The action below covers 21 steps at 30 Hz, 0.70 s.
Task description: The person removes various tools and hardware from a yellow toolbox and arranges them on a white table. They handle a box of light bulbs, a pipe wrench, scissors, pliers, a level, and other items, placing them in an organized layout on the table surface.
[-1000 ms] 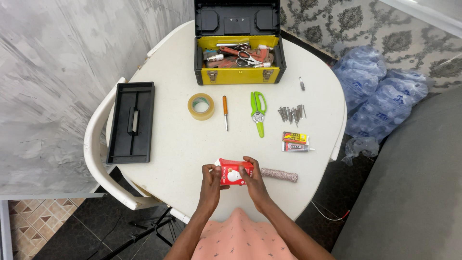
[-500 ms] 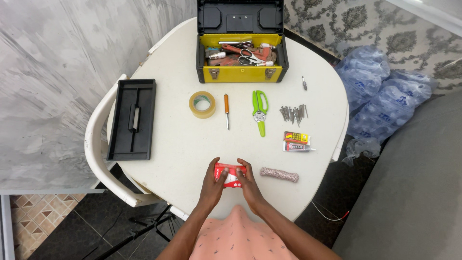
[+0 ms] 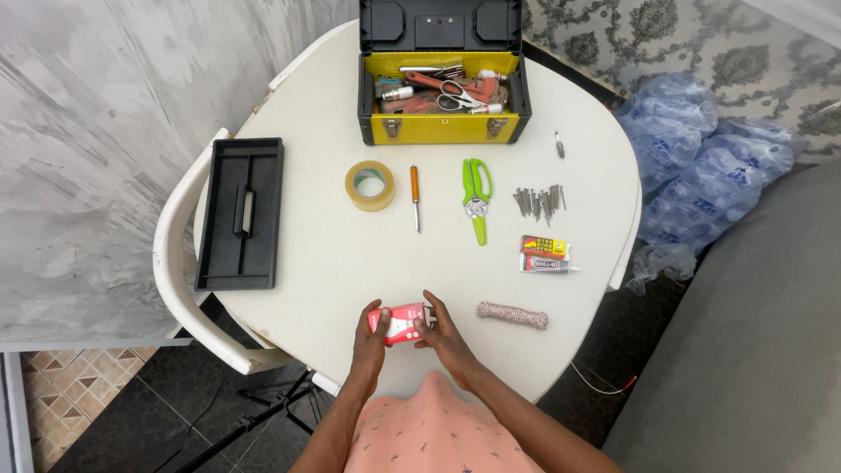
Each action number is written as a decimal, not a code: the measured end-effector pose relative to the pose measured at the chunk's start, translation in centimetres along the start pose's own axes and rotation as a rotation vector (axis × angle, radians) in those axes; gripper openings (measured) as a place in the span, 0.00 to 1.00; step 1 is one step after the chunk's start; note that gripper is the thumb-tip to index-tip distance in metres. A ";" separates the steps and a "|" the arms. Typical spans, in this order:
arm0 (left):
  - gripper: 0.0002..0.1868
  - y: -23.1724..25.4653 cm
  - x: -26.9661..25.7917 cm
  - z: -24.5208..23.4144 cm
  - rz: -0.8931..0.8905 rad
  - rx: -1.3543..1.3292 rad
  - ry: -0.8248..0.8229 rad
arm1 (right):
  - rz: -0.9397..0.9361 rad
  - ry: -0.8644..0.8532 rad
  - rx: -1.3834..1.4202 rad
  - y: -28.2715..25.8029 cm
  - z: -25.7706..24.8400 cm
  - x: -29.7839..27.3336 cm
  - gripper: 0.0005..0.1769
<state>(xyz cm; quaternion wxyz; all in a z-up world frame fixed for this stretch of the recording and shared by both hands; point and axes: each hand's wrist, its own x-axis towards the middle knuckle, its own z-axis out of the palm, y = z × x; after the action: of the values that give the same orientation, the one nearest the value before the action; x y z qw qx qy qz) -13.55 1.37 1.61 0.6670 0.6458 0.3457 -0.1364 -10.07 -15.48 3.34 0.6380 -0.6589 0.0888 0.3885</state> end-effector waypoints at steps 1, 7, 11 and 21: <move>0.38 -0.3 0.3 -0.3 -0.009 0.005 -0.003 | 0.005 0.001 -0.039 0.3 0.1 0.2 0.46; 0.39 -1.9 3.4 -1.9 0.207 0.065 0.156 | -0.067 -0.007 -0.169 2.0 0.8 2.6 0.47; 0.32 -2.0 7.3 -3.6 -0.066 -0.250 0.343 | 0.014 0.002 -0.219 1.8 1.1 3.4 0.44; 0.32 -0.9 13.2 -7.2 -0.017 0.001 0.718 | 0.024 -0.040 -0.238 1.8 0.6 3.7 0.29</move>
<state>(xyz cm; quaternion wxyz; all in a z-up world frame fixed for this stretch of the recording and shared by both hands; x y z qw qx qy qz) -6.56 11.66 -6.96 0.5017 0.6500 0.5631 0.0934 -8.89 -13.88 -0.32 0.5522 -0.7210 0.0372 0.4170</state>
